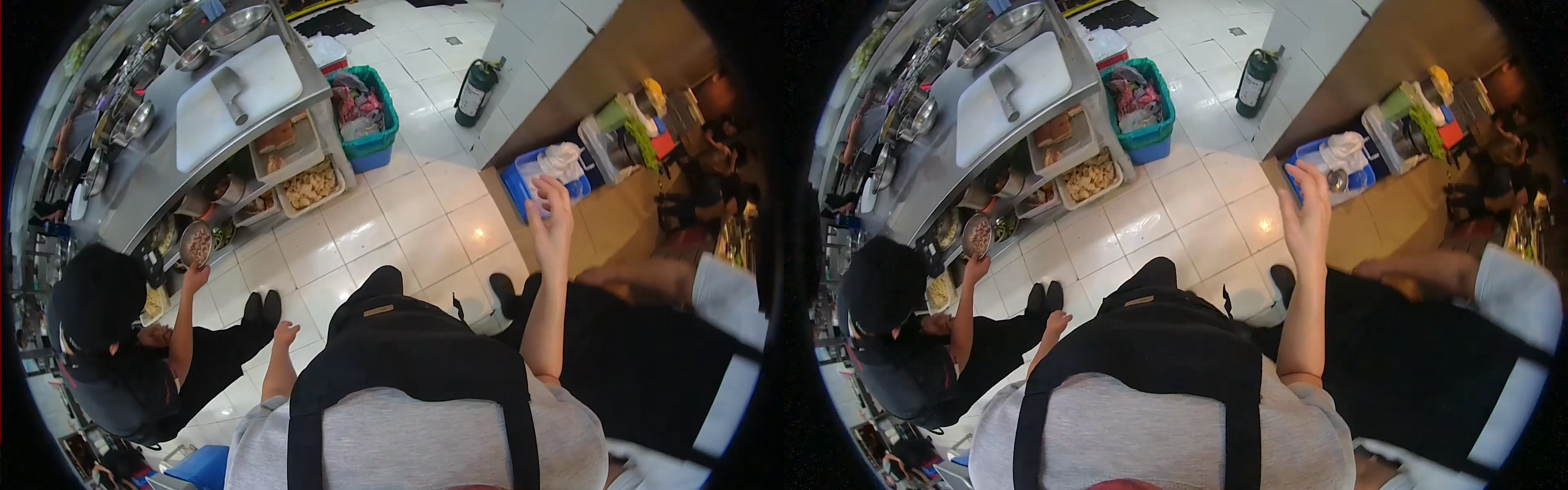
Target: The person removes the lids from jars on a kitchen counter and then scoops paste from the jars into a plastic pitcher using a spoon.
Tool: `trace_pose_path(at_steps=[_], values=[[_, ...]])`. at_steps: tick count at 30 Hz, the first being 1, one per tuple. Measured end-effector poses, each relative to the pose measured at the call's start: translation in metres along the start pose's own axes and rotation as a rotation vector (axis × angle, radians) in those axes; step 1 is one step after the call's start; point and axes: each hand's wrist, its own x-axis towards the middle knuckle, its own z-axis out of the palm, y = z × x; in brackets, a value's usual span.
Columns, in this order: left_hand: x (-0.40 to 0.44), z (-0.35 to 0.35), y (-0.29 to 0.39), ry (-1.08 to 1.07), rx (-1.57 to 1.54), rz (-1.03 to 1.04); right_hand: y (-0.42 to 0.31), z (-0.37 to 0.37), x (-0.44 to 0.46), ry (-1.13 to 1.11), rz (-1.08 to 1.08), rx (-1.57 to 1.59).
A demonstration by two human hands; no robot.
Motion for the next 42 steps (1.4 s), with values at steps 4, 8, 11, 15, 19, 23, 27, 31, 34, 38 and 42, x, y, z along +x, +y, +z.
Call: trace_pose_path(at_steps=[4, 8, 11, 15, 19, 23, 27, 31, 34, 38, 42], values=[[0.045, 0.002, 0.071, -0.187, -0.103, -0.096, 0.028, 0.037, 0.110, -0.050, -0.073, 0.016], [0.178, 0.015, 0.160, -0.425, 0.267, 0.125, 0.084, 0.063, 0.207, -0.004, -0.096, -0.020], [0.233, -0.075, 0.319, -0.281, 0.082, 0.223, 0.129, 0.070, 0.276, -0.030, -0.055, -0.101], [0.334, -0.141, 0.517, 0.024, -0.266, 0.467, 0.167, 0.077, 0.364, -0.056, 0.091, -0.112], [0.413, -0.182, 0.663, 0.031, -0.456, 0.635, 0.216, 0.104, 0.442, -0.052, 0.085, -0.120], [0.473, -0.208, 0.725, 0.153, -0.266, 0.611, 0.256, 0.143, 0.544, -0.140, 0.078, 0.006], [0.539, -0.202, 0.679, 0.114, -0.235, 0.376, 0.247, 0.192, 0.673, -0.308, 0.079, 0.310], [0.552, -0.217, 0.636, 0.057, -0.171, 0.054, 0.219, 0.240, 0.789, -0.426, -0.118, 0.402], [0.545, -0.236, 0.657, 0.093, -0.201, -0.274, 0.203, 0.287, 0.856, -0.316, -0.439, 0.230], [0.619, -0.276, 0.691, -0.138, -0.014, -0.241, 0.172, 0.333, 0.921, -0.494, -0.639, 0.196], [0.749, -0.345, 0.788, -0.172, 0.079, -0.076, 0.154, 0.374, 0.990, -0.547, -0.771, 0.318]])
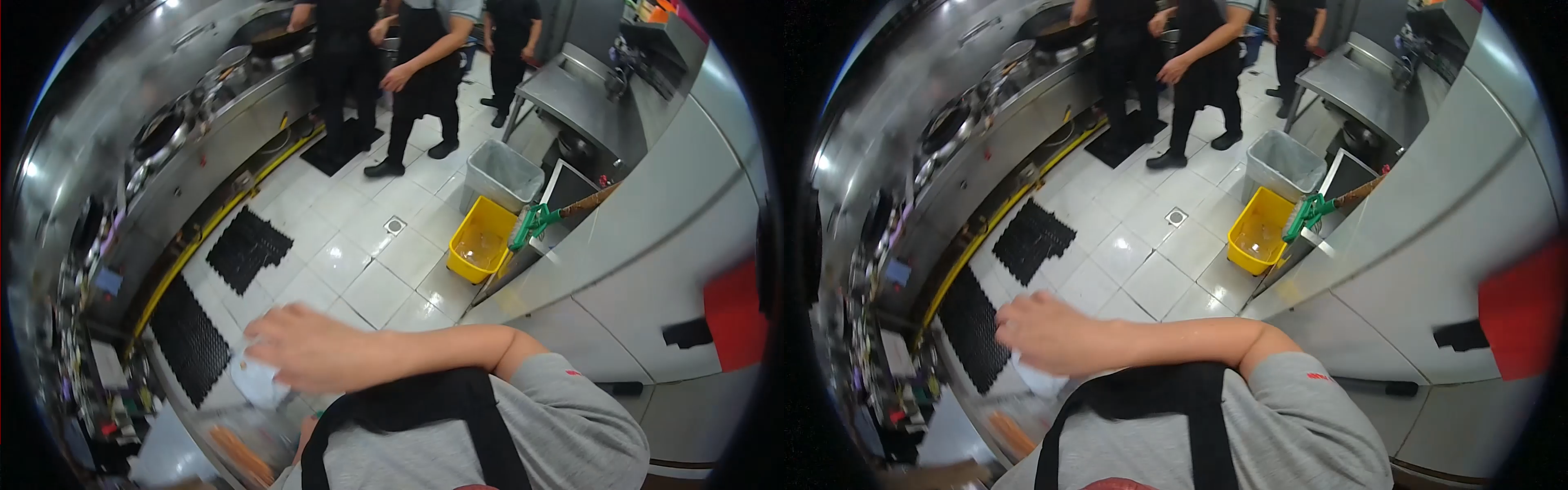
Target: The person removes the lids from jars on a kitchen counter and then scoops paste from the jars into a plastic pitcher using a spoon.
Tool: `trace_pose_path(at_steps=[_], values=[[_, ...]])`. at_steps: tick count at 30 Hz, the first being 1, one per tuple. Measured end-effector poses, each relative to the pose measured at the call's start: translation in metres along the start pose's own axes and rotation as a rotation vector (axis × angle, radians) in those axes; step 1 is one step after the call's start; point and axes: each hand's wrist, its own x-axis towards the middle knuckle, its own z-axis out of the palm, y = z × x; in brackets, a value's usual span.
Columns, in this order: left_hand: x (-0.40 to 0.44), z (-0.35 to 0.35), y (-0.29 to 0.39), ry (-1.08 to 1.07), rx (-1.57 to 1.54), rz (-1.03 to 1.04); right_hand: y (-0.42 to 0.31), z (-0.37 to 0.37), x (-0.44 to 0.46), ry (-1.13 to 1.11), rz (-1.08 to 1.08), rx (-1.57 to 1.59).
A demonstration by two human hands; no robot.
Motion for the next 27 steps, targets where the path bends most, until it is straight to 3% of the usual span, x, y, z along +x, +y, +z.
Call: trace_pose_path(at_steps=[3, 7, 9, 12, 16, 20, 22, 24, 27], values=[[0.077, -0.067, 0.110, 0.016, 0.046, 0.215, 0.038, -0.014, 0.035, 0.051, -0.052, 0.149], [0.144, -0.112, 0.303, -0.028, 0.096, 0.558, 0.120, -0.044, 0.028, 0.194, 0.059, 0.244], [0.151, -0.101, 0.411, -0.108, 0.130, 0.747, 0.166, -0.072, 0.014, 0.380, 0.268, 0.186], [0.116, -0.059, 0.562, -0.225, 0.234, 1.137, 0.228, -0.109, -0.018, 0.572, 0.389, 0.098], [0.066, -0.029, 0.705, -0.342, 0.424, 1.535, 0.311, -0.161, -0.056, 0.720, 0.406, 0.046], [0.121, -0.037, 0.795, -0.356, 0.474, 1.497, 0.379, -0.238, -0.085, 0.772, 0.464, 0.037], [0.169, -0.058, 0.826, -0.381, 0.349, 1.294, 0.406, -0.273, -0.115, 0.806, 0.518, -0.036], [0.299, -0.051, 0.828, -0.285, 0.217, 1.021, 0.431, -0.306, -0.136, 0.889, 0.692, -0.129], [0.299, -0.108, 0.888, -0.109, 0.441, 0.907, 0.451, -0.347, -0.147, 0.931, 0.663, -0.197]])
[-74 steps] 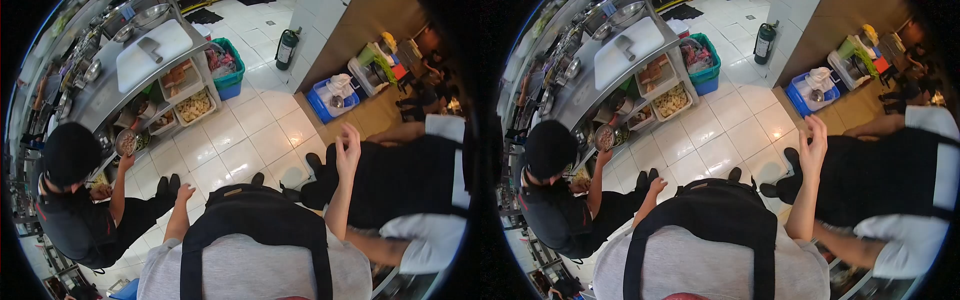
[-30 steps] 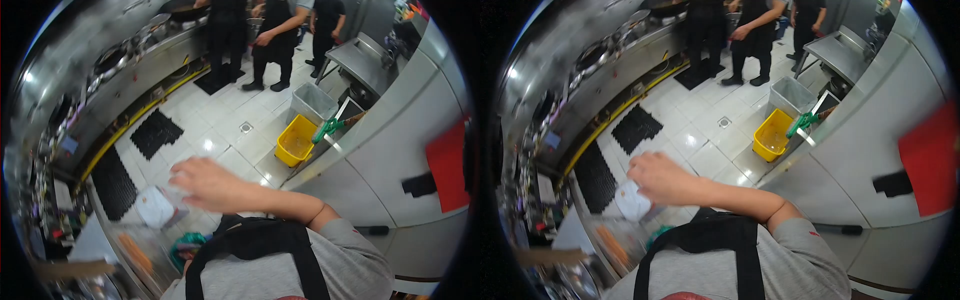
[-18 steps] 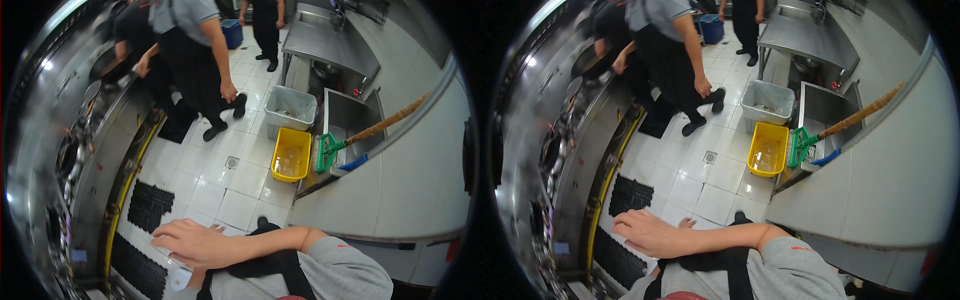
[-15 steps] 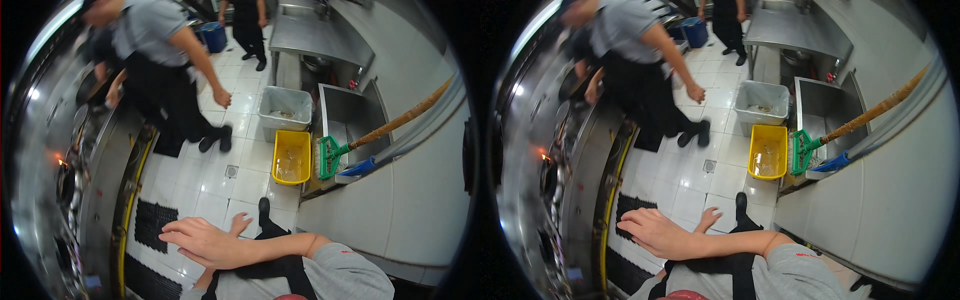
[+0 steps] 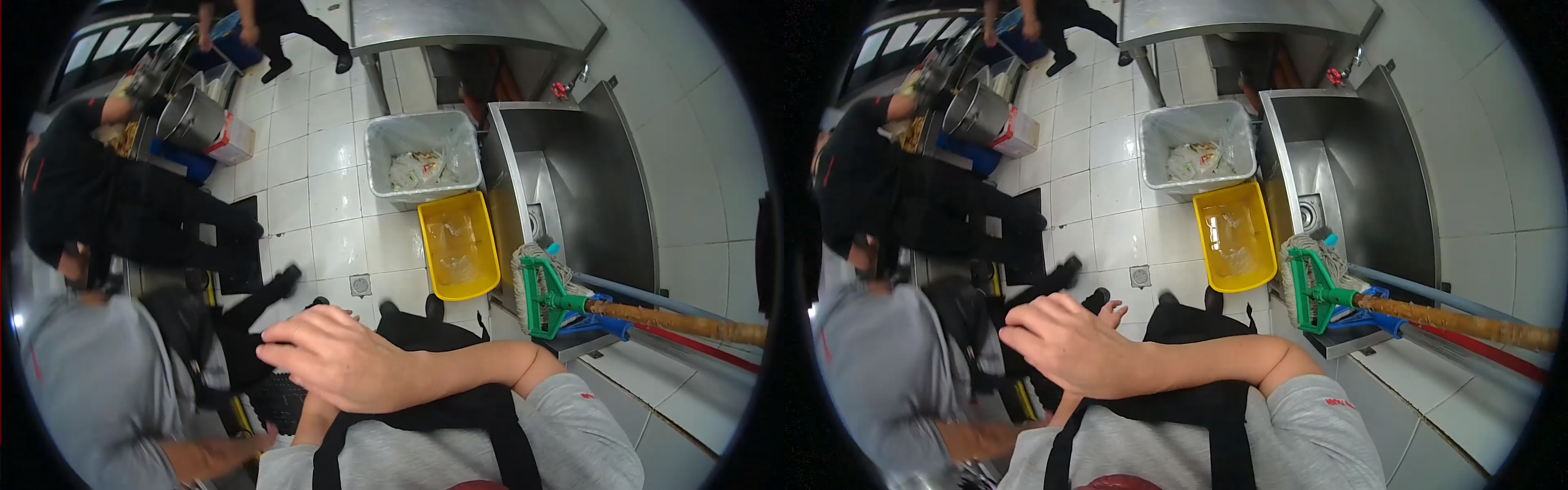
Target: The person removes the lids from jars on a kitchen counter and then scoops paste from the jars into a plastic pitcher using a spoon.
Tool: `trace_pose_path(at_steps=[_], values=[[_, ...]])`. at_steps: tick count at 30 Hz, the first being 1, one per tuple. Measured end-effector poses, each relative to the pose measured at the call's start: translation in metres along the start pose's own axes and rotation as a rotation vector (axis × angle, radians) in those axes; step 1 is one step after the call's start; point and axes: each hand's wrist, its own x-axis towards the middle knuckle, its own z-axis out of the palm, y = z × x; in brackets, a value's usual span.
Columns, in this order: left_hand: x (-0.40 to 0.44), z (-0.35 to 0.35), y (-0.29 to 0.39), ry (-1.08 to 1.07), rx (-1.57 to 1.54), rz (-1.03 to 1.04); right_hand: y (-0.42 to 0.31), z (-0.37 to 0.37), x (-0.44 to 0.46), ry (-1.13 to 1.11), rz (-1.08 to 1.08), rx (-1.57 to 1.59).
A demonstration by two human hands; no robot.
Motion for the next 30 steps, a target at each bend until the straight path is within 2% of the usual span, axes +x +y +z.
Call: trace_pose_path(at_steps=[3, 5, 7, 8, 9, 10, 11, 14, 21, 25, 27, 30], values=[[0.035, -0.051, 0.010, -0.022, 0.141, -0.042, 0.034, -0.020, 0.022, 0.017, -0.038, -0.039], [0.068, -0.071, 0.004, -0.057, 0.240, -0.055, 0.067, -0.038, 0.037, 0.035, 0.118, -0.174], [0.121, -0.075, -0.035, -0.120, 0.378, -0.034, 0.090, -0.045, 0.060, 0.095, 0.179, -0.236], [0.144, -0.085, -0.034, -0.148, 0.478, 0.020, 0.098, -0.046, 0.076, 0.133, 0.152, -0.240], [0.145, -0.072, -0.007, 0.121, 1.054, 0.417, 0.106, -0.048, 0.094, 0.175, 0.127, -0.249], [0.181, -0.119, -0.012, -0.194, 0.562, 0.096, 0.116, -0.050, 0.112, 0.196, 0.125, -0.265], [0.211, -0.136, -0.006, -0.227, 0.540, 0.099, 0.126, -0.051, 0.129, 0.244, 0.154, -0.297], [0.275, -0.183, 0.071, -0.253, 0.520, 0.210, 0.149, -0.062, 0.175, 0.393, 0.047, -0.371], [0.363, -0.241, 0.219, -0.213, 0.513, 0.449, 0.170, -0.097, 0.222, 0.478, 0.074, -0.648], [0.385, -0.240, 0.253, -0.205, 0.589, 0.489, 0.190, -0.119, 0.236, 0.550, 0.031, -0.669], [0.395, -0.239, 0.262, -0.207, 0.672, 0.484, 0.210, -0.123, 0.241, 0.662, 0.009, -0.553], [0.412, -0.237, 0.263, -0.237, 0.812, 0.474, 0.231, -0.135, 0.249, 0.704, 0.037, -0.459]])
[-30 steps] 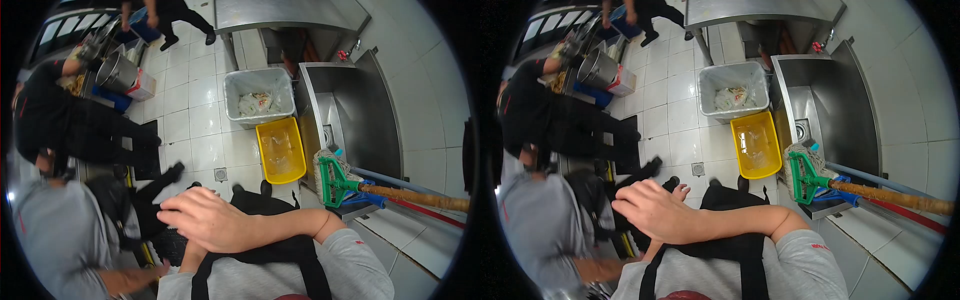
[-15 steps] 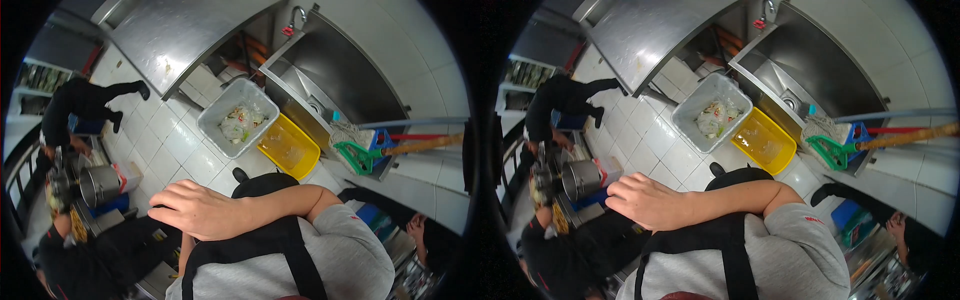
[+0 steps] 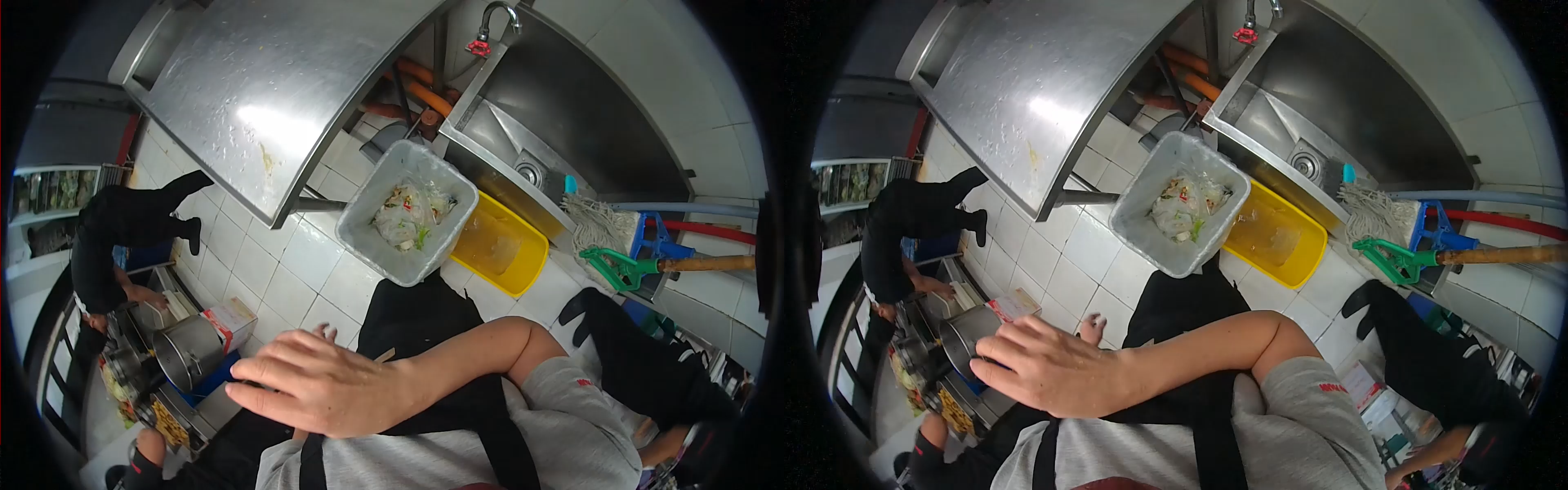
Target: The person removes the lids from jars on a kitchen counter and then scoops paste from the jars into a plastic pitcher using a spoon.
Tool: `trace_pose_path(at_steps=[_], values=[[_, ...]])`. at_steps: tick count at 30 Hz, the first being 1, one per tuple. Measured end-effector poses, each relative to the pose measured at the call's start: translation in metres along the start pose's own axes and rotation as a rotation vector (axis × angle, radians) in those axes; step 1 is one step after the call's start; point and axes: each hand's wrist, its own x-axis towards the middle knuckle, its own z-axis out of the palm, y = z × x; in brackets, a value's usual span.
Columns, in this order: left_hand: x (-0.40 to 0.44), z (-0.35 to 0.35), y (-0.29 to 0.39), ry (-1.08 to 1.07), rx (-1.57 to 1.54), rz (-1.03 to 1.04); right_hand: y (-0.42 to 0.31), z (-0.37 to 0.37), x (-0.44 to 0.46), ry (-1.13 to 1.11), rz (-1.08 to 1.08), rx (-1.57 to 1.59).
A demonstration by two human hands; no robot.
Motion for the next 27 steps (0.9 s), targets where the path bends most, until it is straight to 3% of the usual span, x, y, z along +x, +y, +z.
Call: trace_pose_path(at_steps=[7, 14, 17, 23, 27], values=[[0.047, 0.001, -0.018, -0.129, 0.254, 0.026, 0.048, 0.015, 0.034, 0.232, 0.040, 0.054], [0.093, -0.016, -0.015, -0.232, 0.441, 0.057, 0.115, 0.034, 0.026, 0.390, 0.249, -0.013], [0.105, -0.027, -0.015, -0.153, 0.423, 0.131, 0.130, 0.044, 0.022, 0.414, 0.294, -0.047], [0.126, -0.042, -0.016, -0.260, 0.541, -0.018, 0.155, 0.064, 0.019, 0.562, 0.363, -0.005], [0.145, -0.047, -0.012, -0.286, 0.504, 0.119, 0.162, 0.062, 0.020, 0.527, 0.407, 0.025]])
